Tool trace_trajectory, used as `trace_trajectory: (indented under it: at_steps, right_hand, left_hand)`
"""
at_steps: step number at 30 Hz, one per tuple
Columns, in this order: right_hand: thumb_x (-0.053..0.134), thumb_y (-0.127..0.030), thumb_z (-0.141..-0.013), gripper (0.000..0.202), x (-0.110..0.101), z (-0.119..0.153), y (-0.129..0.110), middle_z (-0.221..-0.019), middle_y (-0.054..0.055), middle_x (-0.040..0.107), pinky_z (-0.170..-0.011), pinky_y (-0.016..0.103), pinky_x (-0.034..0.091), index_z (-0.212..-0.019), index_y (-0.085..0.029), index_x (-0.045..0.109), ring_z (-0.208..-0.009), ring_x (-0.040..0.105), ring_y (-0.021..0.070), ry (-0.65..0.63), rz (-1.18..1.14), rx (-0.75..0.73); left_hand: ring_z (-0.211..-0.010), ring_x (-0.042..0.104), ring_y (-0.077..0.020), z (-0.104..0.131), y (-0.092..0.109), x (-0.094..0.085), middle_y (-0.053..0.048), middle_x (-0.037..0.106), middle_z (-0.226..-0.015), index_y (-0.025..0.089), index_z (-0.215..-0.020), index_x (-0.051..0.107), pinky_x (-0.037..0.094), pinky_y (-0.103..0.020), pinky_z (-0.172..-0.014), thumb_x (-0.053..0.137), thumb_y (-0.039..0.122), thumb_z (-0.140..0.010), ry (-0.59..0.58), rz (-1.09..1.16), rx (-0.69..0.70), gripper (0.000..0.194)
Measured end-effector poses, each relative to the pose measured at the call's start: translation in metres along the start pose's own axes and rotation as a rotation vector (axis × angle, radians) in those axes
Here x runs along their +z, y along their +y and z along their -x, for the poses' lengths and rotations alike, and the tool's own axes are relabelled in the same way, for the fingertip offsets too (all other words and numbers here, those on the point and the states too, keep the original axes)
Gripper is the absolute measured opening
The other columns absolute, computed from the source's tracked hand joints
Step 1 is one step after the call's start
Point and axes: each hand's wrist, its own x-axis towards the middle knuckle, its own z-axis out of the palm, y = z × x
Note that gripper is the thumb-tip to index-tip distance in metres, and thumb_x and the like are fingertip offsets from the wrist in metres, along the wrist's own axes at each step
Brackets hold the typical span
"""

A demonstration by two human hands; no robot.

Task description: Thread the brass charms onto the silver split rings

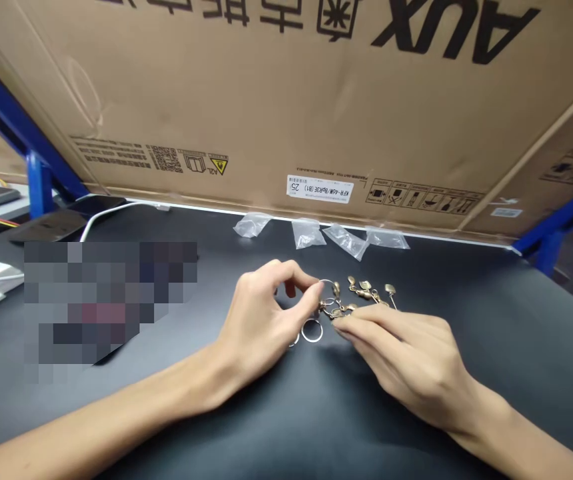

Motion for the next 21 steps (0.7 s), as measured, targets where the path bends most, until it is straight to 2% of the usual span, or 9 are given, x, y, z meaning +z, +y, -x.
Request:
trace_trajectory:
  at_steps: [3,6,8,10,13,15,18,21]
  right_hand:
    - [0.062,-0.006,-0.088,0.018,-0.003,0.001,0.003,-0.092,0.004,0.076,-0.072,0.022,0.054,-0.103,-0.016,0.068,-0.077,0.071,0.0129,0.008,0.032,0.046]
    - [0.063,-0.009,-0.088,0.016,-0.005,0.002,0.006,-0.09,0.003,0.075,-0.07,0.022,0.053,-0.101,-0.016,0.068,-0.074,0.07,0.0126,0.015,0.056,0.079]
    - [0.063,-0.01,-0.089,0.014,-0.004,0.002,0.007,-0.088,0.002,0.074,-0.07,0.023,0.052,-0.1,-0.016,0.068,-0.071,0.069,0.012,0.009,0.047,0.097]
    - [0.061,-0.011,-0.09,0.012,-0.003,0.002,0.008,-0.088,0.002,0.073,-0.072,0.024,0.052,-0.1,-0.017,0.067,-0.071,0.068,0.012,-0.024,0.032,0.125]
    - [0.058,-0.013,-0.093,0.012,0.0,0.002,0.009,-0.088,0.003,0.073,-0.072,0.025,0.051,-0.1,-0.017,0.066,-0.072,0.068,0.0131,-0.073,0.026,0.145]
    - [0.056,-0.015,-0.094,0.012,0.0,0.002,0.01,-0.088,0.004,0.073,-0.067,0.024,0.05,-0.1,-0.017,0.066,-0.072,0.068,0.0135,-0.093,0.027,0.149]
    - [0.054,-0.017,-0.096,0.014,0.0,0.002,0.01,-0.089,0.004,0.073,-0.066,0.024,0.049,-0.101,-0.017,0.067,-0.073,0.069,0.0139,-0.134,0.019,0.158]
    - [0.052,-0.02,-0.097,0.017,0.001,0.003,0.009,-0.088,0.004,0.073,-0.066,0.025,0.049,-0.099,-0.017,0.068,-0.074,0.069,0.0147,-0.176,0.005,0.173]
  left_hand:
    - [-0.071,0.066,-0.0165,-0.005,-0.007,-0.002,0.001,0.076,-0.082,0.022,-0.088,0.075,0.049,-0.03,-0.068,0.056,0.033,-0.094,-0.079,-0.038,-0.039,0.023]
    - [-0.087,0.07,-0.0216,-0.011,-0.016,-0.004,-0.002,0.077,-0.098,0.023,-0.101,0.075,0.052,-0.034,-0.078,0.053,0.03,-0.093,-0.124,-0.174,0.005,0.024]
    - [-0.081,0.068,-0.0208,-0.013,-0.017,-0.007,-0.003,0.076,-0.09,0.02,-0.093,0.074,0.051,-0.032,-0.073,0.055,0.027,-0.09,-0.193,-0.256,0.053,0.021]
    - [-0.07,0.063,-0.0184,-0.014,-0.014,-0.01,-0.003,0.071,-0.078,0.019,-0.081,0.07,0.048,-0.03,-0.065,0.056,0.026,-0.087,-0.335,-0.315,0.093,0.017]
    - [-0.074,0.06,-0.0208,-0.01,-0.007,-0.013,-0.004,0.066,-0.08,0.019,-0.082,0.065,0.046,-0.032,-0.066,0.059,0.03,-0.085,-0.498,-0.413,0.174,0.013]
    - [-0.079,0.059,-0.0222,-0.007,-0.005,-0.013,-0.005,0.064,-0.086,0.019,-0.086,0.062,0.045,-0.032,-0.066,0.055,0.03,-0.089,-0.55,-0.483,0.235,0.013]
    - [-0.073,0.055,-0.0208,-0.002,-0.008,-0.01,-0.005,0.061,-0.084,0.019,-0.083,0.056,0.041,-0.032,-0.062,0.043,0.022,-0.097,-0.6,-0.574,0.301,0.019]
    - [-0.07,0.051,-0.0214,0.002,-0.018,-0.005,-0.004,0.058,-0.08,0.02,-0.081,0.053,0.038,-0.032,-0.059,0.042,0.019,-0.097,-0.583,-0.604,0.36,0.02]
